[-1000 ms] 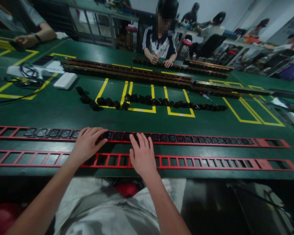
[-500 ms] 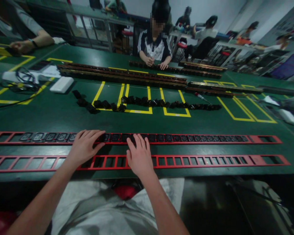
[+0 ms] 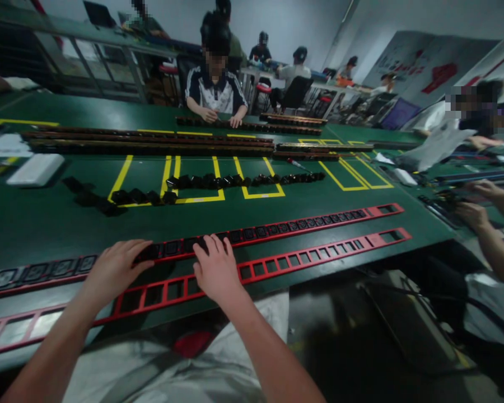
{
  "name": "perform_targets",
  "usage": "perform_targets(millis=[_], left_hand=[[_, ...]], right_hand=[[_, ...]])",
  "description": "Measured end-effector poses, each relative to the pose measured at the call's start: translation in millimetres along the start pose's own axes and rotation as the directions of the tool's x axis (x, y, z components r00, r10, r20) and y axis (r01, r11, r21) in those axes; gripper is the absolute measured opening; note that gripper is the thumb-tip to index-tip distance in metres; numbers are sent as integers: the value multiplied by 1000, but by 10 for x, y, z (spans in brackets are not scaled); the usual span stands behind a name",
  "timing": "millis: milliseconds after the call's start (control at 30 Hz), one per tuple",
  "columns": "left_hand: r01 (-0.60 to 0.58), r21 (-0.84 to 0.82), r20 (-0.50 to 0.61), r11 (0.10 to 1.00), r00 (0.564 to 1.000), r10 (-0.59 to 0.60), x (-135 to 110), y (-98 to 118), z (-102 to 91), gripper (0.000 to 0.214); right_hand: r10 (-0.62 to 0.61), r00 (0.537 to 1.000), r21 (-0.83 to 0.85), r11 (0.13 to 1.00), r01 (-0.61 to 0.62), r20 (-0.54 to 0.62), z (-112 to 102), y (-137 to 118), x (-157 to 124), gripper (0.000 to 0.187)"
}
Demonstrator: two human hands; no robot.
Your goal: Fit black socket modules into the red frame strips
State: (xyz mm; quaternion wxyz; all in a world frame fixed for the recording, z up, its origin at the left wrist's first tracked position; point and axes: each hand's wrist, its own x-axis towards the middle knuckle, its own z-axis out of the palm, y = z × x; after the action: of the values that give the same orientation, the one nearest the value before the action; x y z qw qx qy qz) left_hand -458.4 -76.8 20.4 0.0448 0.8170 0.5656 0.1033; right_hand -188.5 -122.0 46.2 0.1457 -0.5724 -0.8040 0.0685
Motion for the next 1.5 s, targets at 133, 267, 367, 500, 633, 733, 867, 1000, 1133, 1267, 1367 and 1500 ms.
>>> perform_targets(millis=[133, 267, 367, 500, 633, 733, 867, 1000, 1133, 1267, 1367, 1500], left_hand=[[-1, 11, 12, 1000, 1000, 1, 104, 264, -5, 43], [-10, 31, 26, 999, 1000, 9, 204, 499, 16, 42], [-21, 26, 21, 999, 1000, 20, 285, 671, 51, 40], [-10, 14, -6, 1000, 1000, 10, 371, 901, 94, 39], [-27, -16, -14, 999, 1000, 27, 370, 927, 77, 44], [-29, -6, -30, 1000, 999, 28, 266, 702, 13, 50], [78, 72, -41, 994, 996, -75, 21, 232, -80, 51], [97, 83, -33, 992, 995, -94, -158, -86, -88, 51], [80, 86, -65, 993, 995, -75, -201, -130, -47, 50], [84, 84, -74, 993, 994, -78, -195, -107, -37, 49], [74, 75, -76, 994, 995, -68, -192, -106, -48, 48], [75, 68, -86, 995, 994, -69, -194, -104, -60, 48]], right_hand=[[21, 1000, 0, 1000, -21, -7, -42, 186, -62, 46], [54, 998, -14, 998, -54, -14, -80, 349, -102, 45], [95, 995, -29, 995, -96, -34, -99, 426, -100, 43], [157, 985, -41, 986, -160, -74, -86, 495, -91, 40], [142, 984, -22, 989, -145, -110, -21, 567, -122, 43], [116, 983, 8, 993, -116, -142, 32, 616, -147, 44], [122, 978, 38, 992, -117, -170, 62, 639, -151, 55], [132, 974, 62, 991, -123, -182, 59, 628, -151, 64], [127, 975, 43, 992, -121, -184, 56, 625, -155, 49], [126, 970, 58, 991, -117, -207, 67, 628, -158, 50], [123, 969, 42, 992, -117, -214, 80, 633, -156, 42], [128, 969, 17, 992, -128, -210, 73, 625, -149, 42]])
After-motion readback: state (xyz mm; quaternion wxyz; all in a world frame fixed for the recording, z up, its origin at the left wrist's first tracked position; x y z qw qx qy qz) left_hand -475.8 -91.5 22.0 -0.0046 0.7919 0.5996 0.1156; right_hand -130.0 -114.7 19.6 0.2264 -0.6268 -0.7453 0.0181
